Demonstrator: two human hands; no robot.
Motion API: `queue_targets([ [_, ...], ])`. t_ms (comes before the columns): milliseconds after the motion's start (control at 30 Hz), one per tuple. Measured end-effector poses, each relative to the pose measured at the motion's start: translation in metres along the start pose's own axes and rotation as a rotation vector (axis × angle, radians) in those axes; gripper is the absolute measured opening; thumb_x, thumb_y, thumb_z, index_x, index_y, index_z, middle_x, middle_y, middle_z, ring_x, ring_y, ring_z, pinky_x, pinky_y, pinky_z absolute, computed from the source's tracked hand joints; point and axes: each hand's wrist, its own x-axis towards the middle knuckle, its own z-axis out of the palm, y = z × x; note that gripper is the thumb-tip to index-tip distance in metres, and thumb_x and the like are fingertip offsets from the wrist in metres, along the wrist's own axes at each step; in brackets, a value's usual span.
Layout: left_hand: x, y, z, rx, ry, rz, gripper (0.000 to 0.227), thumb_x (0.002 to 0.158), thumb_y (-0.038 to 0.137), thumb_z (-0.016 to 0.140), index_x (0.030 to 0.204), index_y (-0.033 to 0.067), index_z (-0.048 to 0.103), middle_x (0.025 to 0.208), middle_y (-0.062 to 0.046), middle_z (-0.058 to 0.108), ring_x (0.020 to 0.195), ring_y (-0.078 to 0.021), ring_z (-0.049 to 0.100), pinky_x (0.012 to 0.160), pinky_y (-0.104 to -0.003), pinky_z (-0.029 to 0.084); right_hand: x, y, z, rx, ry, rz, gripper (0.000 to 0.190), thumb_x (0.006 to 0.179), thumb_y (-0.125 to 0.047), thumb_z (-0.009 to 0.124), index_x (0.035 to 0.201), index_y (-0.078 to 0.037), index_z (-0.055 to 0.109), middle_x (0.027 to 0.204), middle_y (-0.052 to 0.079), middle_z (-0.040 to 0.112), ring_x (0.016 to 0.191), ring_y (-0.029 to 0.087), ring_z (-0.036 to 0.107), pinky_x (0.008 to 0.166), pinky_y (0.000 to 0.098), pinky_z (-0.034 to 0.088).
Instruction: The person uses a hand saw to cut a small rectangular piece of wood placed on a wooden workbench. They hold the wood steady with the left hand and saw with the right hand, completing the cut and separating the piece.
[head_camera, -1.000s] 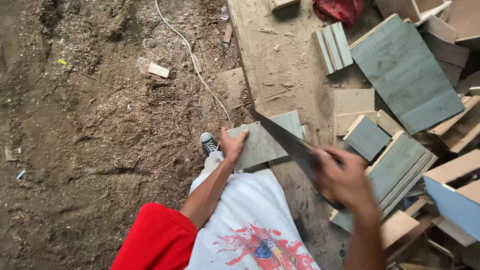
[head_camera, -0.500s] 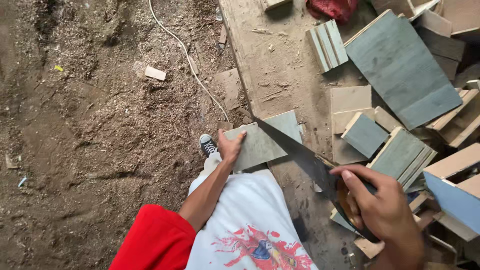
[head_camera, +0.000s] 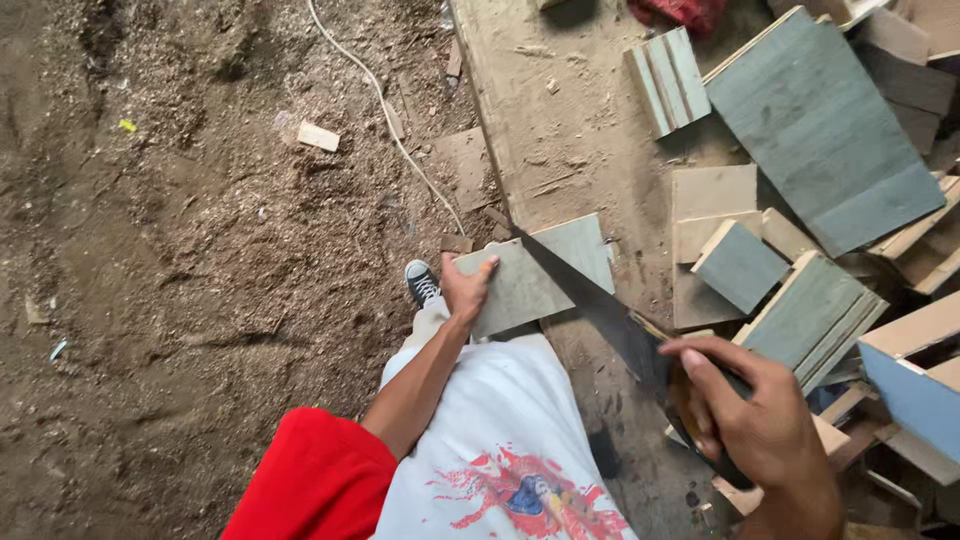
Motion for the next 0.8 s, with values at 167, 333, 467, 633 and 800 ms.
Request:
queue_targets([
  [167, -0.002, 0.006, -0.001, 0.041, 0.012, -0.013, 0.064, 0.068, 0.042, 0.092, 0.112, 0.0094, 0.058, 0.100, -0.016, 0.075, 0.091, -0.0302, 0.073, 0.083, -0.043, 0.055, 0.068, 0.020, 0.056, -0.487, 0.129, -0.280, 0.025, 0.099, -0.021, 0.061, 0.107, -0.004, 0.076, 0.083, 0.009, 0.077, 0.066, 0.016, 0.067, 0.064, 0.0308, 0.054],
  [333, -0.003, 0.005, -0.004, -0.007, -0.010, 0.005, 0.062, 0.069, 0.043, 0.091, 0.110, 0.0087, 0.058, 0.096, -0.015, 0.076, 0.087, -0.0287, 0.074, 0.079, -0.041, 0.057, 0.115, 0.027, 0.097, -0.512, 0.170, -0.412, 0.026, 0.100, -0.023, 0.062, 0.110, -0.005, 0.078, 0.093, 0.015, 0.076, 0.082, 0.015, 0.069, 0.070, 0.0337, 0.055],
  [467, -0.003, -0.008, -0.003, -0.054, -0.004, 0.066, 0.062, 0.068, 0.043, 0.087, 0.113, 0.0098, 0.060, 0.095, -0.015, 0.076, 0.086, -0.0288, 0.074, 0.080, -0.040, 0.057, 0.057, 0.008, 0.038, -0.195, 0.050, 0.084, 0.027, 0.100, -0.025, 0.059, 0.111, -0.009, 0.078, 0.054, 0.006, 0.053, 0.038, 0.011, 0.041, 0.036, 0.0304, 0.031],
  [633, 0.011, -0.018, 0.012, 0.103, 0.045, 0.088, 0.076, 0.067, 0.051, 0.091, 0.117, 0.0034, 0.058, 0.098, -0.021, 0.073, 0.090, -0.0337, 0.072, 0.081, -0.044, 0.055, 0.035, 0.013, 0.037, -0.266, 0.090, 0.124, 0.025, 0.096, -0.020, 0.062, 0.106, -0.006, 0.079, 0.058, 0.009, 0.058, 0.044, 0.014, 0.046, 0.041, 0.0349, 0.037],
  [800, 0.003, -0.031, 0.010, 0.174, 0.044, 0.014, 0.084, 0.066, 0.054, 0.089, 0.126, 0.0050, 0.056, 0.103, -0.024, 0.073, 0.097, -0.0374, 0.070, 0.086, -0.046, 0.053, 0.090, 0.023, 0.077, -0.526, 0.126, -0.308, 0.027, 0.098, -0.024, 0.060, 0.108, -0.006, 0.078, 0.087, 0.014, 0.075, 0.078, 0.018, 0.072, 0.072, 0.0351, 0.054],
])
